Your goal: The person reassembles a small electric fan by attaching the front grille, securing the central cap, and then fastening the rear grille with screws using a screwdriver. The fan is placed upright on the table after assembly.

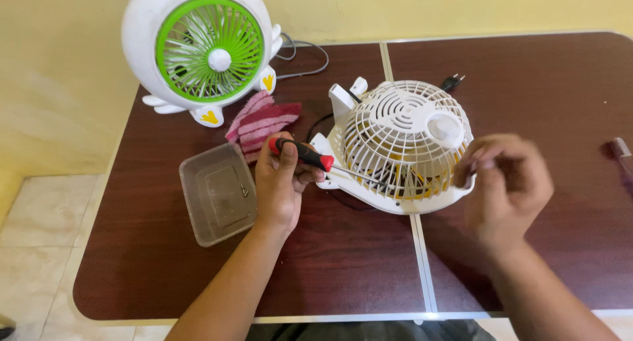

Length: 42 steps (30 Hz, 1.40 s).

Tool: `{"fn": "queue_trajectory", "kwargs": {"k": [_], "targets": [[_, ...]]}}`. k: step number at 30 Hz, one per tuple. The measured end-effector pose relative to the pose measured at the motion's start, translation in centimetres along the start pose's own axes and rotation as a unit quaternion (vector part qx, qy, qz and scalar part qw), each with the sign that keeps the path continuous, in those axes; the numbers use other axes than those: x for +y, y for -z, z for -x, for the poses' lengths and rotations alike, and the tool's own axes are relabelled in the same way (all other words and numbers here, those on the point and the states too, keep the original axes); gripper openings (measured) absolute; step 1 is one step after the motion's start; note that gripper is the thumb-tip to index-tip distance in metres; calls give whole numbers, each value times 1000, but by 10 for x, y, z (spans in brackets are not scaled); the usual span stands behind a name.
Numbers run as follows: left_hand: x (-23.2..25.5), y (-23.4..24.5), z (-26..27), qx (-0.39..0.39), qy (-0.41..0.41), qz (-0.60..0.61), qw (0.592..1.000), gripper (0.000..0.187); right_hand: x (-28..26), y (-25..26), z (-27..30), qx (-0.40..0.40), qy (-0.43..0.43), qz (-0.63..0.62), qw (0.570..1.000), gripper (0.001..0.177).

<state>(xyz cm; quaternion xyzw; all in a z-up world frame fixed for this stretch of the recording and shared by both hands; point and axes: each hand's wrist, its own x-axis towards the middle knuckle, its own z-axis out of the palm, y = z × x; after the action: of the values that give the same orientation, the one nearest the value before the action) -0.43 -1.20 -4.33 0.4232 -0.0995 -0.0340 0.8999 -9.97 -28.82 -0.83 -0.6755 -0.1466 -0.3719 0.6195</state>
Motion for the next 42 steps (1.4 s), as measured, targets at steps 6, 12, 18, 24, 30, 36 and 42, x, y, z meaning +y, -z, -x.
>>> {"fn": "queue_trajectory", "kwargs": {"k": [6,12,18,24,30,36,42], "targets": [[-4,3,-2,-9,2,-8,1000,41,1,23,-12,-31,-32,72,996,4],[-8,5,-2,-2,11,-6,1000,40,-4,23,-42,-143,56,303,940,18],[-7,5,-2,-11,6,-3,1000,40,-7,21,-51,-216,66,403,887,46],[-6,2,-1,10,13,-15,1000,40,-5,20,-38,-202,14,389,899,46],[-4,1,-1,-15,-3,0,1000,39,-12,9,-26,-181,19,414,892,58],[-5,1,0,-32,5,-10,999,40,-3,1,-13,-157,77,462,869,71],[-6,-1,3,-41,7,-14,999,41,16,-9,-10,-185,71,359,912,81]]}}
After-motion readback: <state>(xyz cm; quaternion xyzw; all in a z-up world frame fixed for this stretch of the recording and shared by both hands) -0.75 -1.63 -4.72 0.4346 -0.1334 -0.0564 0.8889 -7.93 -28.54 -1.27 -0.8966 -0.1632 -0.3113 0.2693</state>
